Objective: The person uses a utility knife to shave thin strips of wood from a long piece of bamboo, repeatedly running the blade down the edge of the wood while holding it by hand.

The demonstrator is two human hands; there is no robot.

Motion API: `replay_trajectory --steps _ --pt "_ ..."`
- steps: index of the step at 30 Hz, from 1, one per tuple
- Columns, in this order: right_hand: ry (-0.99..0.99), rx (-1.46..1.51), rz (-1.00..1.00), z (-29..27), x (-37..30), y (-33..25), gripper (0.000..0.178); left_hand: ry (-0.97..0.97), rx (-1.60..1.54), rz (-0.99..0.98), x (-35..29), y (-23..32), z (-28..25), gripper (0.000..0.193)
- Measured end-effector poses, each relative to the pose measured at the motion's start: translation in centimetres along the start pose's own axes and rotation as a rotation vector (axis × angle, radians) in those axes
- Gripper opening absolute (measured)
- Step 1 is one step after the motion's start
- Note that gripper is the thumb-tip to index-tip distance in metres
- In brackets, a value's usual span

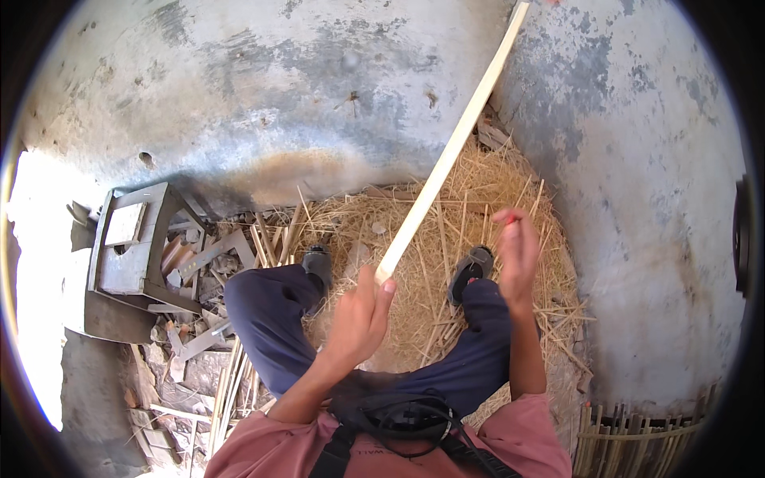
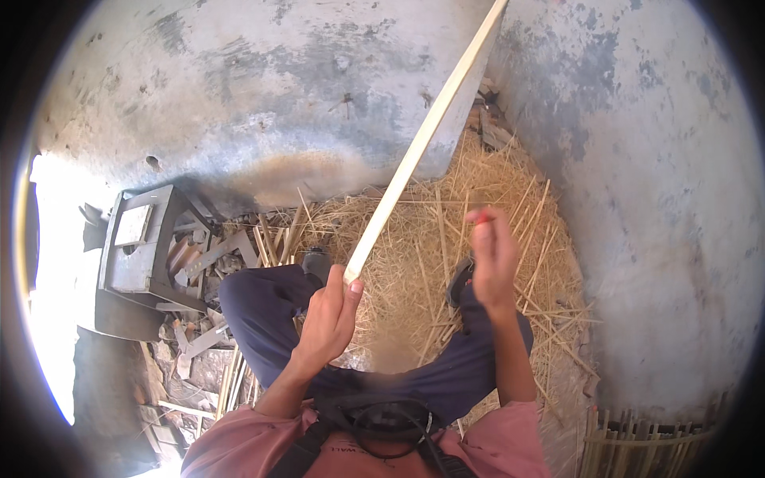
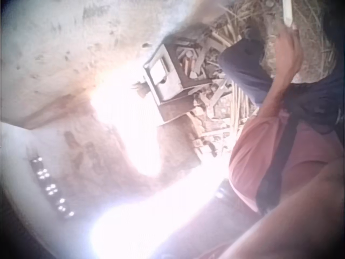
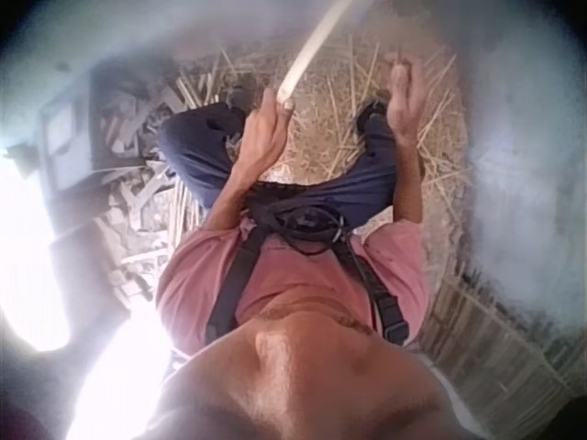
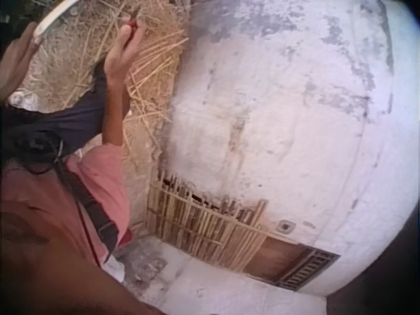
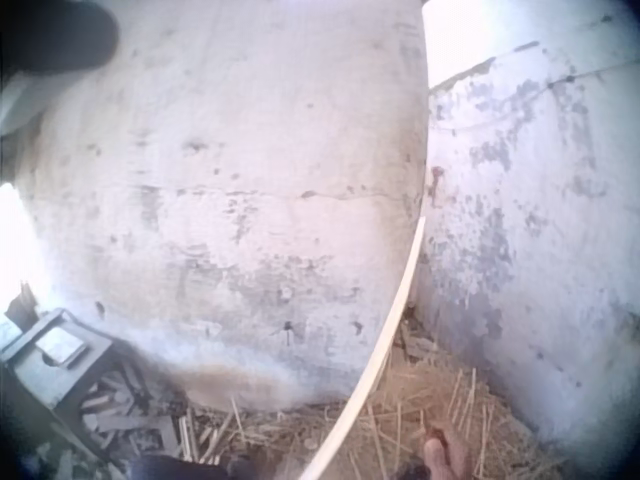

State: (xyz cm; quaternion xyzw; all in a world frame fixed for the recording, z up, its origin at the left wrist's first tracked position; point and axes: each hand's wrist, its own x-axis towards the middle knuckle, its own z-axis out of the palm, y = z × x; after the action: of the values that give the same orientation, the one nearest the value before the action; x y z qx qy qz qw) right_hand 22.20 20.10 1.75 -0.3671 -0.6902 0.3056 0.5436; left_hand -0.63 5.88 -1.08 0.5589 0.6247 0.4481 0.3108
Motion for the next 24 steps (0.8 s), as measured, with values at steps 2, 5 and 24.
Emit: replay_trajectory --steps 2,5,24 --pt "-0.155 -0.102 -0.111 1.6 -1.5 0.0 0.022 -0.016 -0.011 0.021 0.0 0.0 -0.3 0.032" --pt "-0.355 -0.164 -0.206 3.0 -2.6 -0.8 0.022 -0.055 0.005 0.031 0.2 0.4 -0.5 0.035" --pt "-0.487 -0.214 -0.425 4.6 -4.0 -1.2 0.023 -0.082 -0.134 0.067 0.1 2.1 -0.7 0.042"
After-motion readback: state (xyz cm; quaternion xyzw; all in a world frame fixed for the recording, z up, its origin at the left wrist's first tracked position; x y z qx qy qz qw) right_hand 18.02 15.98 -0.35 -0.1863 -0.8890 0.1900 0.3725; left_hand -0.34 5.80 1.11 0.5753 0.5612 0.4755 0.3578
